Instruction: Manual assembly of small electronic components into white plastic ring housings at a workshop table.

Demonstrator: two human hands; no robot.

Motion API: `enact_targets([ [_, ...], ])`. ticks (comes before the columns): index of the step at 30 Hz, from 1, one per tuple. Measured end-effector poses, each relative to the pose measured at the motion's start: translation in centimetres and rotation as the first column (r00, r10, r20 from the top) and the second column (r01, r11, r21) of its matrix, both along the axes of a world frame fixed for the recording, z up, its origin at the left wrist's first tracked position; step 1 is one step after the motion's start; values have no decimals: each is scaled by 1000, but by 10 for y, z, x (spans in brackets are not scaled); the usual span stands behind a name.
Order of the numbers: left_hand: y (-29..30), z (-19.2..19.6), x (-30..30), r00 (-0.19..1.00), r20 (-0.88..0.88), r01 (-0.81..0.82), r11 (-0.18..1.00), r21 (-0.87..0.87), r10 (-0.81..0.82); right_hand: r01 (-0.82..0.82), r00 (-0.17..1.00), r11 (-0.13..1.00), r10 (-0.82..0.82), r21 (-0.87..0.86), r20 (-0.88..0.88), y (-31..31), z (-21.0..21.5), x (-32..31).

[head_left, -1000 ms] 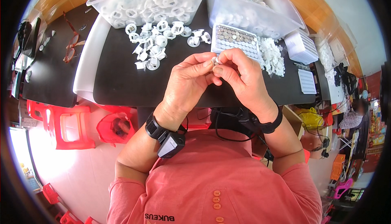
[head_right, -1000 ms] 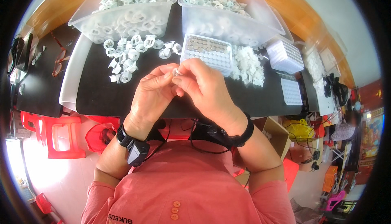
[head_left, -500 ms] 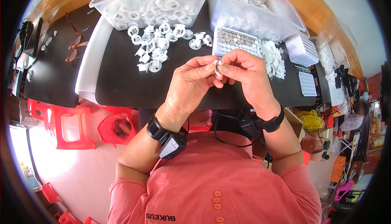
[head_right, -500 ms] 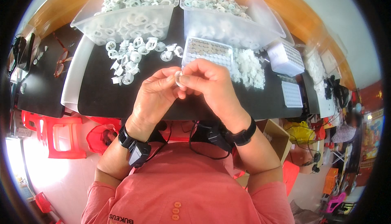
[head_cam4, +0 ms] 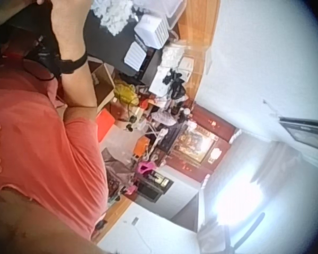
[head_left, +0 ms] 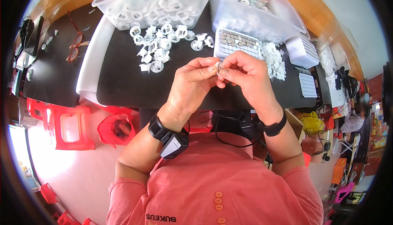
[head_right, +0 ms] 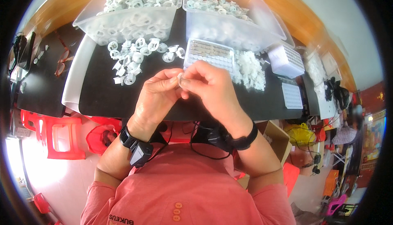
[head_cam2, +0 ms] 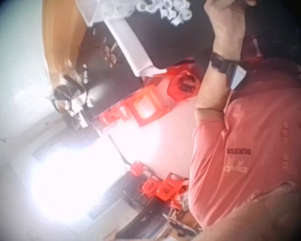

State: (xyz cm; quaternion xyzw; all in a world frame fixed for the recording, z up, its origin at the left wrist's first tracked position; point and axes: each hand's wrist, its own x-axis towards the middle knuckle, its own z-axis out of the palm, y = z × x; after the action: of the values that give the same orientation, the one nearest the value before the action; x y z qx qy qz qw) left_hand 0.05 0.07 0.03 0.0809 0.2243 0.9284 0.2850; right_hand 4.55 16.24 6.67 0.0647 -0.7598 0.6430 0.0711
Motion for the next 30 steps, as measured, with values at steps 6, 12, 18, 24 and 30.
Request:
enact_targets([
  [6,-2,-1,1,998,-59,-7,999,-36,5,-113,944,976,164,-187,287,8,14,-8],
  [12,0,0,1,994,-109,-24,995,-93,13,-126,935,977,175,-173,309,13,13,-9],
  [18,0,2,2,994,-114,-16,994,-106,4,-108,936,964,181,-242,302,11,9,-8],
  [24,1,0,2,991,-132,-29,993,-115,14,-104,960,964,162,-246,229,8,-4,-5],
  [30,0,1,2,988,-152,-28,993,-111,11,-69,937,952,164,-300,307,13,-8,-10],
])
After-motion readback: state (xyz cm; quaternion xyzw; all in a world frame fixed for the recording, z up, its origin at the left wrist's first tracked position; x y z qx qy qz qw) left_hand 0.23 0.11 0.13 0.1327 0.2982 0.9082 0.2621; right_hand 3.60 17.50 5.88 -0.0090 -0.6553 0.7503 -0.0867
